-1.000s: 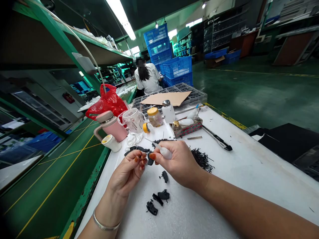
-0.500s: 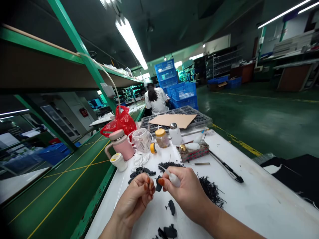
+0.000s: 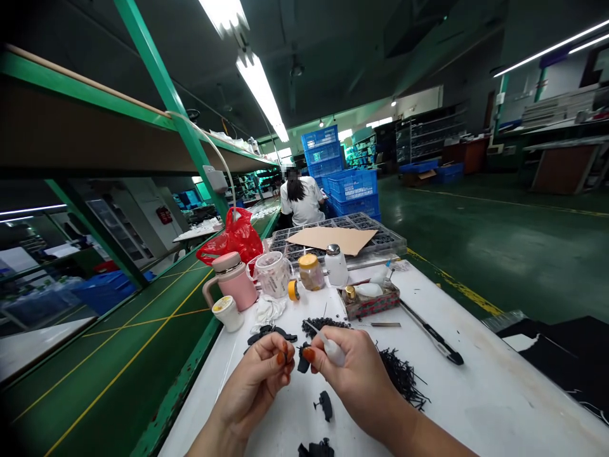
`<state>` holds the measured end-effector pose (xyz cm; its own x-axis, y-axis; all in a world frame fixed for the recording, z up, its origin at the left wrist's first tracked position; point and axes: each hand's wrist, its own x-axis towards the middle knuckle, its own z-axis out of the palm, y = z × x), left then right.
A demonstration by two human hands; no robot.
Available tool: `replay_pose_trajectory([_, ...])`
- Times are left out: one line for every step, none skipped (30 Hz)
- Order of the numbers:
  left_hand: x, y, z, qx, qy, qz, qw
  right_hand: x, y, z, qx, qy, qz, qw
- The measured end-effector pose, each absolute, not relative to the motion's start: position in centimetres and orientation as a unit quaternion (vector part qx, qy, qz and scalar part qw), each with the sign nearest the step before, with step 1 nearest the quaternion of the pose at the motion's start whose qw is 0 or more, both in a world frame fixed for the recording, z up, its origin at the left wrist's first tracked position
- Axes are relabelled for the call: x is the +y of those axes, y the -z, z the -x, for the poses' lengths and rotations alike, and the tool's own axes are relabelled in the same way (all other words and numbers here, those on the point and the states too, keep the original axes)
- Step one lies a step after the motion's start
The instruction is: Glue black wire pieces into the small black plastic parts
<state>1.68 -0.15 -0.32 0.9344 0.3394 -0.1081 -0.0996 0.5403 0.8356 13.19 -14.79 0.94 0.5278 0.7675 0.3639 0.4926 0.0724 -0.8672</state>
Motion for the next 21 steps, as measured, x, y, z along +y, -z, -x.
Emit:
replay_pose_trajectory([-0.2, 0.4, -1.7, 0.126, -0.123, -0.462, 0.869, -14.8, -1.0, -13.2, -0.47, -0.125, 0.67, 0.561])
replay_pose_trajectory([-0.2, 0.4, -1.7, 0.121, -0.12, -0.462, 0.87, -14.8, -1.0, -13.1, -0.47, -0.126, 0.67, 0.561])
replay_pose_trajectory([-0.2, 0.5, -1.7, 0.115, -0.118, -0.462, 0.872, -14.9, -1.0, -13.1, -0.47, -0.127, 0.669, 0.562])
replay_pose_trajectory([-0.2, 0.6, -1.7, 0.109, -0.116, -0.462, 0.872, -14.9, -1.0, -13.1, -0.47, -0.129, 0.668, 0.563])
replay_pose_trajectory([-0.1, 0.7, -1.7, 0.103, -0.115, -0.462, 0.873, -14.9, -1.0, -13.1, -0.469, -0.131, 0.666, 0.564])
replay_pose_trajectory([-0.1, 0.7, -1.7, 0.095, -0.115, -0.462, 0.874, -15.0, -0.9, -13.1, -0.469, -0.133, 0.666, 0.565])
replay_pose_trajectory([-0.1, 0.8, -1.7, 0.087, -0.115, -0.462, 0.875, -15.0, -0.9, -13.2, -0.468, -0.134, 0.666, 0.566])
replay_pose_trajectory([0.0, 0.8, -1.7, 0.081, -0.115, -0.46, 0.877, -15.0, -1.0, -13.2, -0.468, -0.134, 0.665, 0.567])
replay_pose_trajectory([0.0, 0.8, -1.7, 0.075, -0.115, -0.457, 0.879, -15.1, -1.0, -13.1, -0.47, -0.133, 0.663, 0.568])
replay_pose_trajectory([0.1, 0.9, -1.7, 0.072, -0.114, -0.452, 0.882, -15.1, -1.0, -13.1, -0.473, -0.13, 0.66, 0.569])
replay_pose_trajectory([0.2, 0.9, -1.7, 0.069, -0.111, -0.447, 0.885, -15.1, -1.1, -13.1, -0.475, -0.129, 0.657, 0.571])
replay_pose_trajectory([0.3, 0.9, -1.7, 0.066, -0.108, -0.442, 0.888, -15.2, -1.2, -13.1, -0.477, -0.128, 0.654, 0.572])
replay_pose_trajectory([0.4, 1.0, -1.7, 0.063, -0.105, -0.436, 0.892, -15.2, -1.2, -13.0, -0.479, -0.129, 0.652, 0.574])
replay_pose_trajectory([0.5, 1.1, -1.7, 0.057, -0.101, -0.431, 0.895, -15.2, -1.3, -13.0, -0.48, -0.13, 0.65, 0.575])
replay_pose_trajectory([0.6, 1.2, -1.7, 0.05, -0.097, -0.427, 0.898, -15.3, -1.3, -12.9, -0.48, -0.13, 0.649, 0.575])
replay_pose_trajectory([0.6, 1.3, -1.7, 0.041, -0.093, -0.423, 0.9, -15.3, -1.3, -12.9, -0.48, -0.131, 0.648, 0.576])
replay_pose_trajectory([0.7, 1.4, -1.7, 0.03, -0.089, -0.421, 0.902, -15.3, -1.3, -12.8, -0.482, -0.133, 0.646, 0.577])
replay_pose_trajectory([0.7, 1.5, -1.7, 0.018, -0.086, -0.419, 0.904, -15.4, -1.3, -12.8, -0.484, -0.133, 0.643, 0.579])
replay_pose_trajectory([0.7, 1.7, -1.7, 0.008, -0.083, -0.42, 0.904, -15.4, -1.3, -12.7, -0.486, -0.134, 0.64, 0.58])
replay_pose_trajectory([0.8, 1.8, -1.6, -0.002, -0.082, -0.421, 0.903, -15.4, -1.3, -12.6, -0.488, -0.136, 0.636, 0.582])
replay_pose_trajectory([0.8, 1.8, -1.6, -0.011, -0.08, -0.423, 0.902, -15.4, -1.2, -12.6, -0.489, -0.139, 0.632, 0.585])
